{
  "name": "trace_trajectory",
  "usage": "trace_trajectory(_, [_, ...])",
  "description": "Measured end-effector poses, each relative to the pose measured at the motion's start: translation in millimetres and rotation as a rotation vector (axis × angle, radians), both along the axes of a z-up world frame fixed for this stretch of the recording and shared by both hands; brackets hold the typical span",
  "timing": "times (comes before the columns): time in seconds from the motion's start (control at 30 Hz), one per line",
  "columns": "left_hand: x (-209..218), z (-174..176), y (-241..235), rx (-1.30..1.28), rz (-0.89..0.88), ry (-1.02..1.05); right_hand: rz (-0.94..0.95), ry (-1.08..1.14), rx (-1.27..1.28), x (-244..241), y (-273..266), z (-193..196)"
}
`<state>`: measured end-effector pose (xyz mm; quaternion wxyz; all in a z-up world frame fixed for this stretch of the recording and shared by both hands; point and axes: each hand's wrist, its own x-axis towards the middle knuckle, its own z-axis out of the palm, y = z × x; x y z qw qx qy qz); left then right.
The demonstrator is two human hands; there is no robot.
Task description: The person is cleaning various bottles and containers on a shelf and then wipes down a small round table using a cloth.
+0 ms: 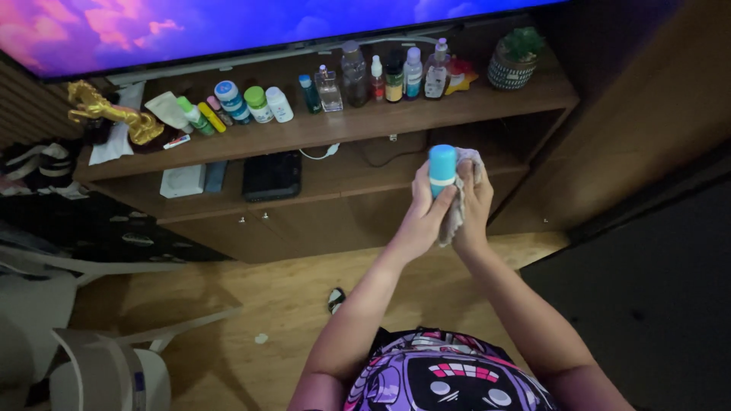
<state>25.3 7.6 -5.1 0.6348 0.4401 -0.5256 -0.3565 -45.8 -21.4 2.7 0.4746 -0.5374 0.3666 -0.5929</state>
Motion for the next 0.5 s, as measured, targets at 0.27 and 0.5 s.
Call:
trace_trajectory(0.27, [39.8, -14.1, -14.8, -0.025, 0.213, 0.087, 0.045, 0.107, 0.146, 8.8, -14.0, 28.0])
trace_trajectory(0.5, [84.1, -22.5, -16.8, 0.114, 0.201, 0.329, 0.104, 0.258, 0.422, 14.0, -86.5, -50.7])
